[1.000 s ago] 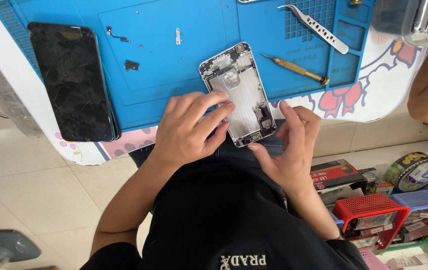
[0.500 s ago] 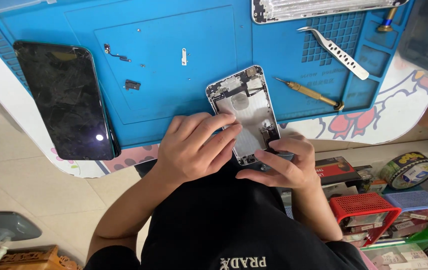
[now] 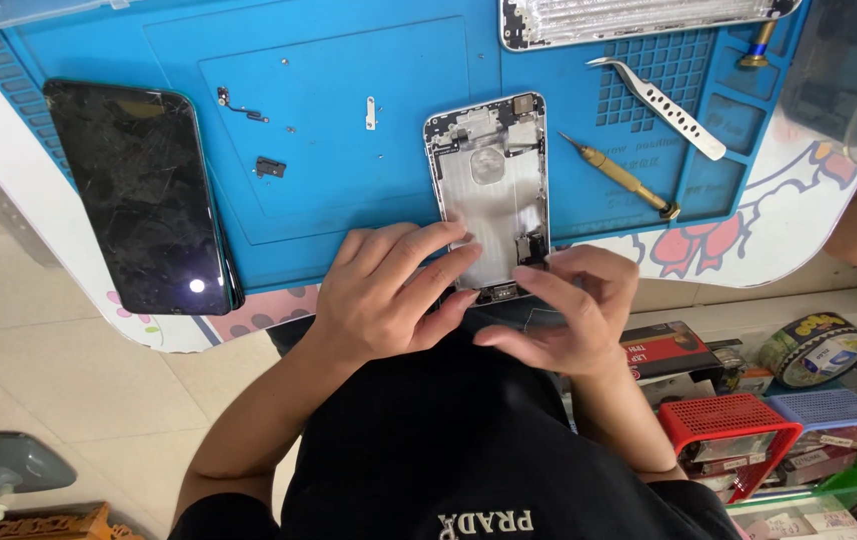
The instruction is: Disassembling a mobile phone to inspect or repair internal components.
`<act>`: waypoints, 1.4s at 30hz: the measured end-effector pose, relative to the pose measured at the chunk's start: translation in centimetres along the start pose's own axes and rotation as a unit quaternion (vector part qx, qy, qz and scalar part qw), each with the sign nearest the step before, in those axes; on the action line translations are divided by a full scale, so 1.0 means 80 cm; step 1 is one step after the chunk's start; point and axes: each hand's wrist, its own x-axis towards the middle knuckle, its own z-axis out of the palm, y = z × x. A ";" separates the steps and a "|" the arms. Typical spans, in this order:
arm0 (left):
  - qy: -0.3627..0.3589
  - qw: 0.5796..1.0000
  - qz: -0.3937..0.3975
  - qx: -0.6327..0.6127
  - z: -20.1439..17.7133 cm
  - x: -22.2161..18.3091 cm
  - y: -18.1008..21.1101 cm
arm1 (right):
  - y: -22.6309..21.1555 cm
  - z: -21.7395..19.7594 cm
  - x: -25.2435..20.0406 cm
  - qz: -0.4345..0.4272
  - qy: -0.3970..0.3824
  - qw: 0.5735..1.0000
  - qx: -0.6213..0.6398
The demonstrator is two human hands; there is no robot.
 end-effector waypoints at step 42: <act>0.033 0.999 0.001 0.008 0.007 -0.009 0.010 | 0.104 -0.046 0.021 0.117 0.259 0.882 0.375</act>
